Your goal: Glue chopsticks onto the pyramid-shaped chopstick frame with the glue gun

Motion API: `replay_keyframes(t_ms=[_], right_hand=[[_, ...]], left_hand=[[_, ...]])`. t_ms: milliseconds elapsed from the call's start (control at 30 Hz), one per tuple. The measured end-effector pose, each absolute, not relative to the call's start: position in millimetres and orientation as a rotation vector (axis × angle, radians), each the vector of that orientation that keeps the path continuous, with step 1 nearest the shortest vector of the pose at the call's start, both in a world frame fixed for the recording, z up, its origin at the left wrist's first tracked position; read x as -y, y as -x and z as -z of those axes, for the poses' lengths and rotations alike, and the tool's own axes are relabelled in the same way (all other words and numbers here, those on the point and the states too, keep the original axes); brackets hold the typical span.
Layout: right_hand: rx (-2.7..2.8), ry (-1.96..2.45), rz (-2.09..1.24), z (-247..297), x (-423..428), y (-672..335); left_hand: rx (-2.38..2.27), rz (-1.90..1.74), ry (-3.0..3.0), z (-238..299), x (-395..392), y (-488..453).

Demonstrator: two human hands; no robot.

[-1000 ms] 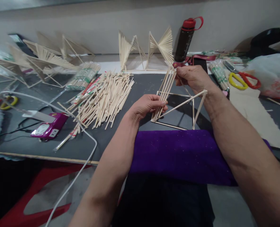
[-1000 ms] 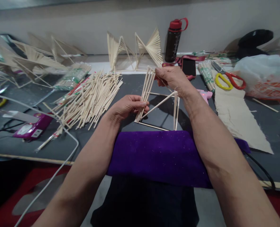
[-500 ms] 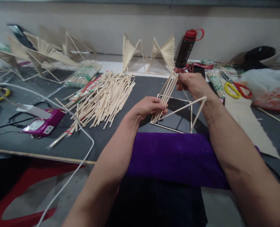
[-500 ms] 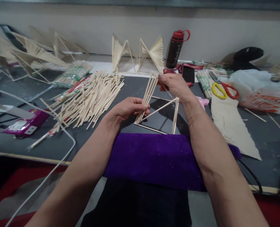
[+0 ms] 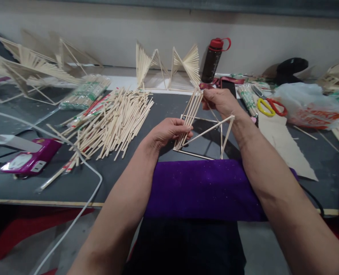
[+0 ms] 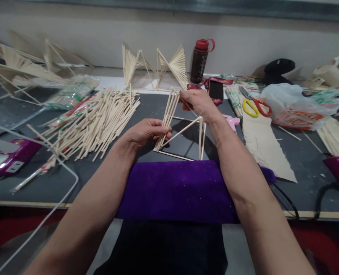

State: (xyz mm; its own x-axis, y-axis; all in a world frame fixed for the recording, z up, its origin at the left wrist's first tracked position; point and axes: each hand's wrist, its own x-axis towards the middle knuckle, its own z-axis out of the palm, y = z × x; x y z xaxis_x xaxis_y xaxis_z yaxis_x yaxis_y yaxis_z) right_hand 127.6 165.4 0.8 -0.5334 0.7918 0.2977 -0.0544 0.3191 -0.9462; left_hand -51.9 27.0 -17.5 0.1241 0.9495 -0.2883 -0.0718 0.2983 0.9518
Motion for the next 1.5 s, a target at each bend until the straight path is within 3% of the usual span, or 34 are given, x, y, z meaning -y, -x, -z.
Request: replay_keyframes(t_ms=[767,1167,1267,1500], right_hand=[[1.824,0.668,-1.302,-5.2,-158.9,-129.7],[1.690,1.049,-1.160,-50.5,-156.9,-197.1],[1.750,1.229,-1.009,-43.4,-143.4,-243.0],[2.167,1.932,-0.304,-4.0,-125.6,-299.7]], left_hand=[[-1.212,-0.945,-1.027,16.8,-27.8,52.2],[-1.253,-0.951,-1.041,18.7,-31.9,53.7],[-1.273,-0.953,-1.036,18.1,-33.7,53.5],[-1.304,-0.965,-1.038,14.2,-34.4,50.9]])
